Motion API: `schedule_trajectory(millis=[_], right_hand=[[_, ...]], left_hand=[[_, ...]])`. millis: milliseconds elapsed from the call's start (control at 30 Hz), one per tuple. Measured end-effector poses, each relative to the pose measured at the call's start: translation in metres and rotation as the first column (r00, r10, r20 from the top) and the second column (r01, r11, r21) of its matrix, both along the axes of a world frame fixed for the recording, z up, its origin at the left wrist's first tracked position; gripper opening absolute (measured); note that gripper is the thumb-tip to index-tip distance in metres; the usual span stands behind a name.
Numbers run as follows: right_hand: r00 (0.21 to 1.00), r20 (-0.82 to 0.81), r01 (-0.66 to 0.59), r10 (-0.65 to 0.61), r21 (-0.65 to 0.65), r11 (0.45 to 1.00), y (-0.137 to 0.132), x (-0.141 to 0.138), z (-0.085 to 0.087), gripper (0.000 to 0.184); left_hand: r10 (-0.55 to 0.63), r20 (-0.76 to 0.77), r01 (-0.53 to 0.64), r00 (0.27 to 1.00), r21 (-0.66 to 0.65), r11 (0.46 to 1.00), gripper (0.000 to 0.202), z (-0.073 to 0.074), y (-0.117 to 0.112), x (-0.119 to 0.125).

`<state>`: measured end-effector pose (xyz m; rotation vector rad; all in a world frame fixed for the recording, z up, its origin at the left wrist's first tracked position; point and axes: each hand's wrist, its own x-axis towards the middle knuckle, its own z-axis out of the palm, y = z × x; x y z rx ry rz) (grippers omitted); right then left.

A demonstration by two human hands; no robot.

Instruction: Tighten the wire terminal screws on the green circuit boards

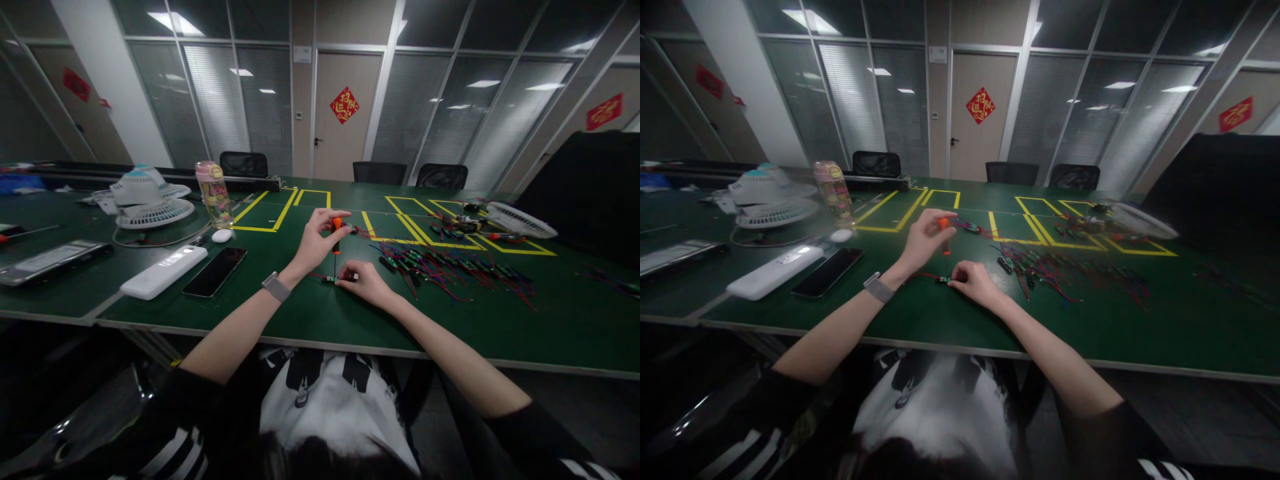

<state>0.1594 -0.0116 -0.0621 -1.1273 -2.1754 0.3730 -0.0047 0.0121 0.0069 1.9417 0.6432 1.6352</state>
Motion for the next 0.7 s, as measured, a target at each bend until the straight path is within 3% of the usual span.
schedule_trajectory(millis=[233,533,600,700], right_hand=[[1.0,0.001,-0.005,0.005,0.01,1.0,0.001,0.0005,-0.0012,0.009],[1.0,-0.007,-0.008,0.008,-0.001,1.0,0.0005,-0.0001,-0.0007,0.009],[1.0,-0.008,-0.008,0.008,-0.004,1.0,0.0,-0.0002,0.0002,0.009],[1.0,-0.007,-0.007,0.007,0.001,1.0,-0.0004,-0.0002,0.001,0.009]], left_hand=[[-0.222,0.094,0.231,0.971,-0.107,0.967,0.031,0.0031,-0.0017,0.0026],[0.035,0.011,-0.035,0.999,0.018,0.999,0.02,0.0004,-0.0007,-0.0012],[0.021,0.01,-0.021,1.0,0.026,0.999,0.018,0.0014,0.0002,-0.0014],[-0.112,0.054,0.114,0.992,-0.035,0.993,0.026,0.0033,0.0015,-0.0013]])
